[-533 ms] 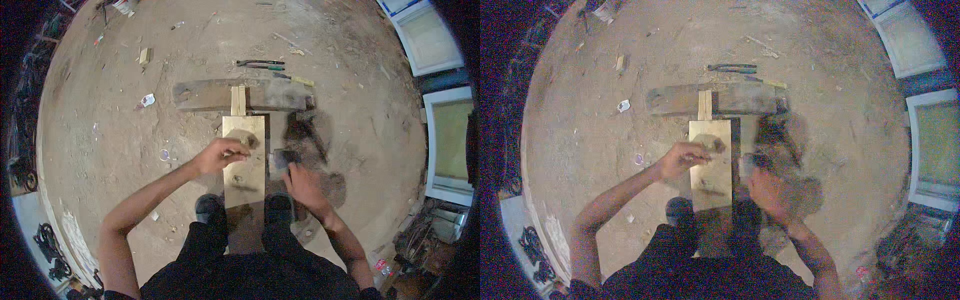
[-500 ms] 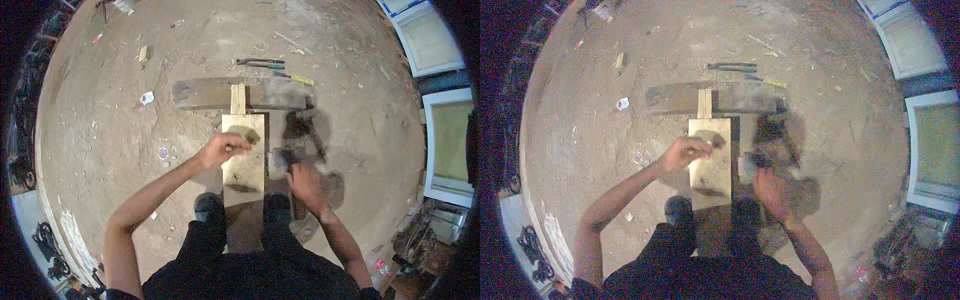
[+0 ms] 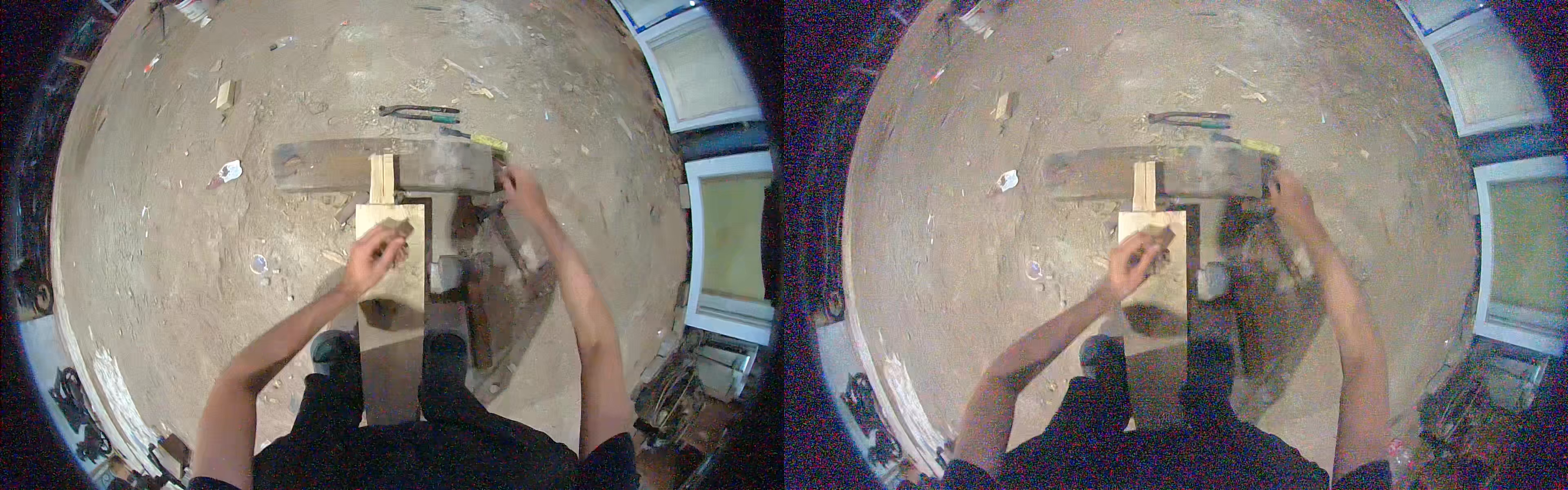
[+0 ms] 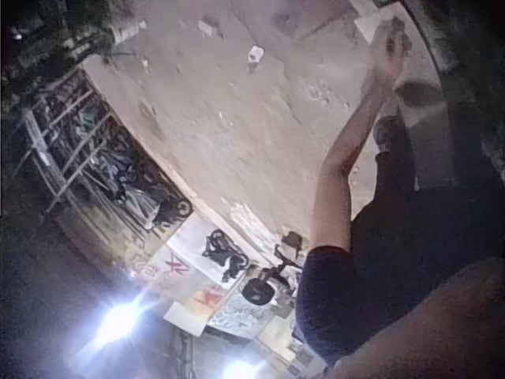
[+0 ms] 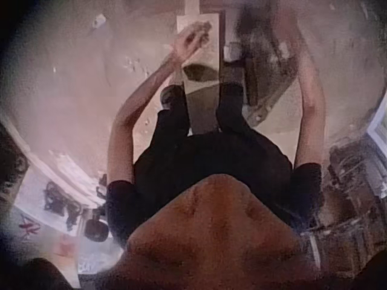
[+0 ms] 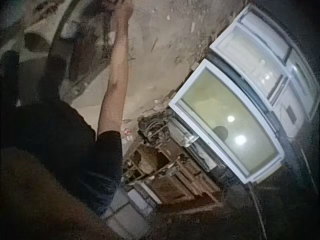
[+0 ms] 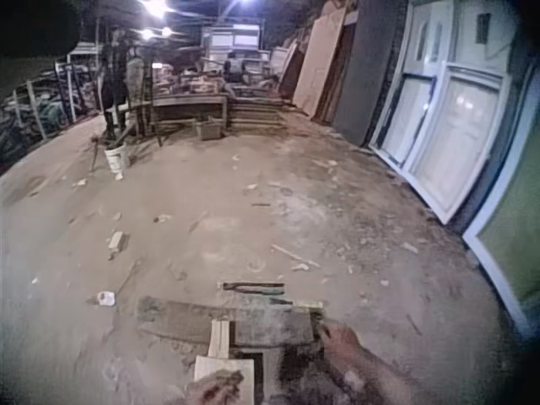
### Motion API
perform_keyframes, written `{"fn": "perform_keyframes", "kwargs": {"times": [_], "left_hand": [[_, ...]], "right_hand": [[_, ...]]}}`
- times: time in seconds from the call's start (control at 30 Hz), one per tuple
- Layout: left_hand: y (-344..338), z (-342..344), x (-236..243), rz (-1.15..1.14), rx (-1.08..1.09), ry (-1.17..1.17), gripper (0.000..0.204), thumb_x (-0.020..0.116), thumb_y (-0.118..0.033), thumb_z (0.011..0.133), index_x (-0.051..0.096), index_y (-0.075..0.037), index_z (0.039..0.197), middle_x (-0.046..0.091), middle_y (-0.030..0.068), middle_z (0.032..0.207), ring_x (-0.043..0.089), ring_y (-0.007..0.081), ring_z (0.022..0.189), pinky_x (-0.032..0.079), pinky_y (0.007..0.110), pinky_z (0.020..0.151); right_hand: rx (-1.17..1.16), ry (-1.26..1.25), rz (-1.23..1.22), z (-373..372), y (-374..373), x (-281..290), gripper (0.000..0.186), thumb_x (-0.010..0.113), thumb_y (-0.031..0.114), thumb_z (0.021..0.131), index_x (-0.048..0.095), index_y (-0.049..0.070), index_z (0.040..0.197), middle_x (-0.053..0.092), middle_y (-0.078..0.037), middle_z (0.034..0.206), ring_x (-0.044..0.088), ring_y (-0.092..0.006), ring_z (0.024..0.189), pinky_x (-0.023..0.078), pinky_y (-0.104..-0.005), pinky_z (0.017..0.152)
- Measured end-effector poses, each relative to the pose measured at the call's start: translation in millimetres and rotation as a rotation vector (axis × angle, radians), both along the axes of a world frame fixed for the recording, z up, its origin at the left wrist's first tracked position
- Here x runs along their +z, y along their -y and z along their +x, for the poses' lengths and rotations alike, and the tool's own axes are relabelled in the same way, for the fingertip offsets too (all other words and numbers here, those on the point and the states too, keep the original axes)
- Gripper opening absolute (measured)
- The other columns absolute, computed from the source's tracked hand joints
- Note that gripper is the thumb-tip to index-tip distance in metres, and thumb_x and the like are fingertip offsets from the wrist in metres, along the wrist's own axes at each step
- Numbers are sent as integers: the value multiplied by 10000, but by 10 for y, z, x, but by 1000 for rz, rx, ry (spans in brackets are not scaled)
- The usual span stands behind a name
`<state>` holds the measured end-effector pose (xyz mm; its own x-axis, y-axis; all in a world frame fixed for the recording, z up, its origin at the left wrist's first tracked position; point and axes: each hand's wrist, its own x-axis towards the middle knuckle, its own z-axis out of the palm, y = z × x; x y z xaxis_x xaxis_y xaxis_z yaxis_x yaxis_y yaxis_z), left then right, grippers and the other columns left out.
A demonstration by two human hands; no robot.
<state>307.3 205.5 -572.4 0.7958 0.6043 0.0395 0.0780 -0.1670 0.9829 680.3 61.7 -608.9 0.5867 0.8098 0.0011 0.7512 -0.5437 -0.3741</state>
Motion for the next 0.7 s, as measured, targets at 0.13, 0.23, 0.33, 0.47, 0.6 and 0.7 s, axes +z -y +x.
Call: {"fn": "perform_keyframes", "kwargs": {"times": [0.13,0.23,0.33,0.47,0.6,0.7], "left_hand": [[221,-9,-259,85,-61,41,191,717,-106,952,696,40,1074,694,154,987,723,243,932,594,344,780],[232,-19,-429,258,-98,58,213,739,-102,930,699,23,1098,701,158,1010,722,266,964,595,355,799],[179,29,-275,318,-160,42,222,758,-96,908,703,2,1100,710,155,1025,721,284,931,600,354,790],[135,14,-226,259,-184,43,220,770,-94,894,703,4,1080,711,145,1020,720,288,931,605,356,798],[133,16,-238,304,-181,51,204,774,-102,892,708,-8,1059,712,137,1022,722,279,938,615,357,794],[160,6,-333,284,-191,26,205,774,-117,895,704,-21,1062,704,122,1029,719,271,938,621,355,782]], "right_hand": [[98,31,-173,632,-604,-44,163,627,89,907,705,3,1022,705,-211,1023,673,-399,991,530,-461,865],[165,-120,-240,839,-901,-188,176,619,32,888,718,28,1033,705,-200,984,682,-380,960,532,-460,863],[170,-146,-230,862,-1090,-238,183,600,30,906,727,44,1036,716,-200,992,690,-369,964,532,-448,865],[256,-165,-188,647,-1430,-69,201,601,131,938,739,46,1057,729,-204,1054,699,-353,1007,528,-449,877],[320,-265,-442,626,-1681,-216,267,624,219,935,748,53,1103,744,-190,1076,708,-321,985,527,-453,883],[282,-239,-546,560,-1785,-393,286,647,239,919,752,48,1106,753,-182,1063,710,-299,945,529,-447,870]]}}
